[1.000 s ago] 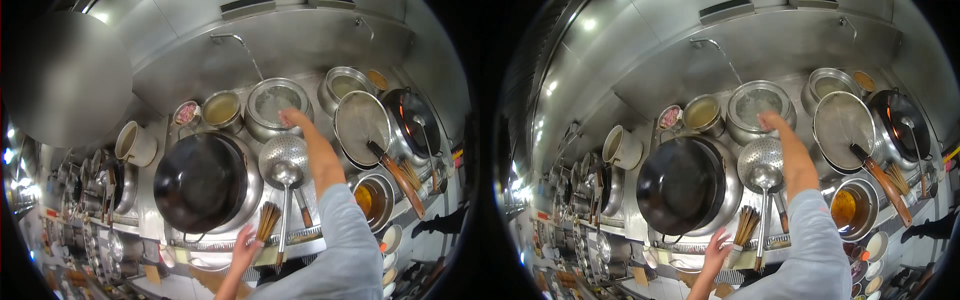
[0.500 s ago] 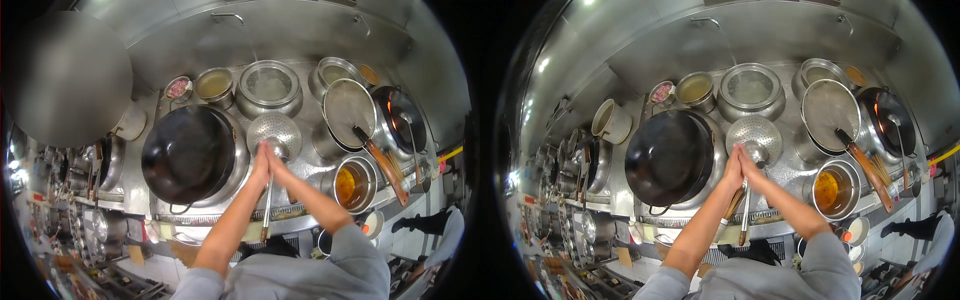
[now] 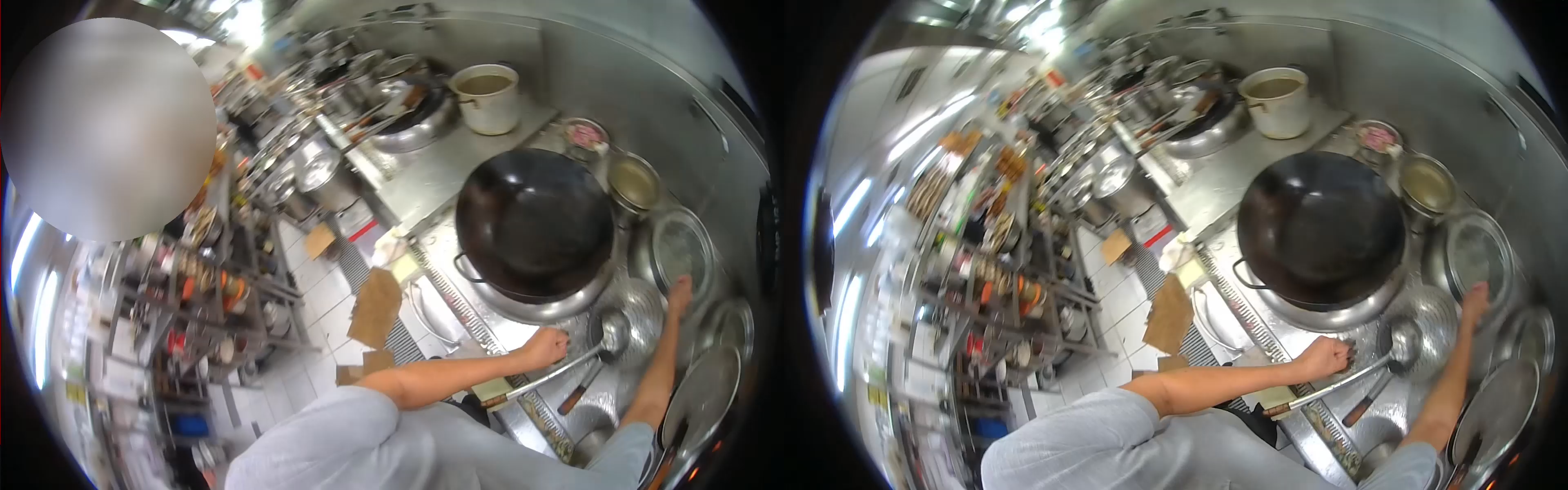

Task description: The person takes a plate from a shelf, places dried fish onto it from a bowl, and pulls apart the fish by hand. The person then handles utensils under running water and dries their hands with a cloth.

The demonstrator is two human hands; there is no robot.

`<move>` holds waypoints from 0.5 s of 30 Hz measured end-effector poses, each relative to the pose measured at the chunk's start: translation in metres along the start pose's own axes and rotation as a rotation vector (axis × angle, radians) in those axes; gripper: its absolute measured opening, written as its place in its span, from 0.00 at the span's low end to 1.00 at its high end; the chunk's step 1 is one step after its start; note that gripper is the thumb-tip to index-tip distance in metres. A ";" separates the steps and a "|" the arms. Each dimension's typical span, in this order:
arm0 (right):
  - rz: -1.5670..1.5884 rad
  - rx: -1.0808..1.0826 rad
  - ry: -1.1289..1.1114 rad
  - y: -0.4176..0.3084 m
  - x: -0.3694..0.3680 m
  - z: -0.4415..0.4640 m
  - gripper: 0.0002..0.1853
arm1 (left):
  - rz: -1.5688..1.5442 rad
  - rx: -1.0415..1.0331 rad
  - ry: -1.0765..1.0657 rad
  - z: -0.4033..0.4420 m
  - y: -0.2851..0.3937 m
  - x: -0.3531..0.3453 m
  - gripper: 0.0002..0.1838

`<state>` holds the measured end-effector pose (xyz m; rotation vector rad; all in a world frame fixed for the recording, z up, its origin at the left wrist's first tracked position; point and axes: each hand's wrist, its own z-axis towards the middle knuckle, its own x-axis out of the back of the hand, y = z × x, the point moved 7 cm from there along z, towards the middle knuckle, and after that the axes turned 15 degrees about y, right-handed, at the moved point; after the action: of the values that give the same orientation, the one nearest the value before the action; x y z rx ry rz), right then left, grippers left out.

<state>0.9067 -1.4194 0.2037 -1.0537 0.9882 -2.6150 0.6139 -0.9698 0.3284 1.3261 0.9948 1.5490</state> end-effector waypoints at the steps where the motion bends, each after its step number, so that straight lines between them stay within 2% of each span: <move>1: -0.132 0.177 0.147 0.014 -0.013 0.015 0.06 | 0.048 -0.014 0.027 -0.004 -0.002 0.010 0.13; 2: -0.266 0.348 0.307 0.030 -0.027 0.030 0.06 | 0.055 -0.006 0.061 -0.008 -0.004 0.022 0.13; 3: -0.244 0.359 0.297 0.025 -0.034 0.030 0.06 | 0.109 -0.032 0.028 -0.013 -0.003 0.032 0.12; 7: 0.781 -0.636 -0.583 0.026 -0.046 0.022 0.03 | 0.177 -0.073 0.032 -0.020 -0.009 0.048 0.11; 8: 1.017 -0.894 -0.799 0.012 -0.037 0.008 0.03 | 0.164 -0.112 0.053 -0.019 -0.006 0.049 0.08; 11: 0.775 -0.652 -1.028 -0.146 0.062 -0.057 0.05 | 0.099 -0.113 0.100 -0.008 -0.014 0.034 0.03; 12: 0.738 -0.494 -1.027 -0.208 0.095 -0.093 0.04 | 0.088 -0.115 0.100 -0.001 -0.020 0.024 0.03; 13: 0.694 -0.339 -1.024 -0.246 0.112 -0.122 0.04 | 0.022 -0.014 0.117 0.006 -0.033 0.012 0.03; 14: 0.708 -0.176 -1.043 -0.247 0.102 -0.152 0.03 | -0.044 0.085 0.133 0.011 -0.041 0.003 0.04; 15: 0.718 -0.010 -1.059 -0.248 0.092 -0.186 0.03 | -0.057 0.084 0.130 0.017 -0.038 -0.004 0.04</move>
<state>0.7393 -1.1651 0.3123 -1.4491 0.8373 -1.1990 0.6355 -0.9606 0.2930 1.2556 1.1799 1.5809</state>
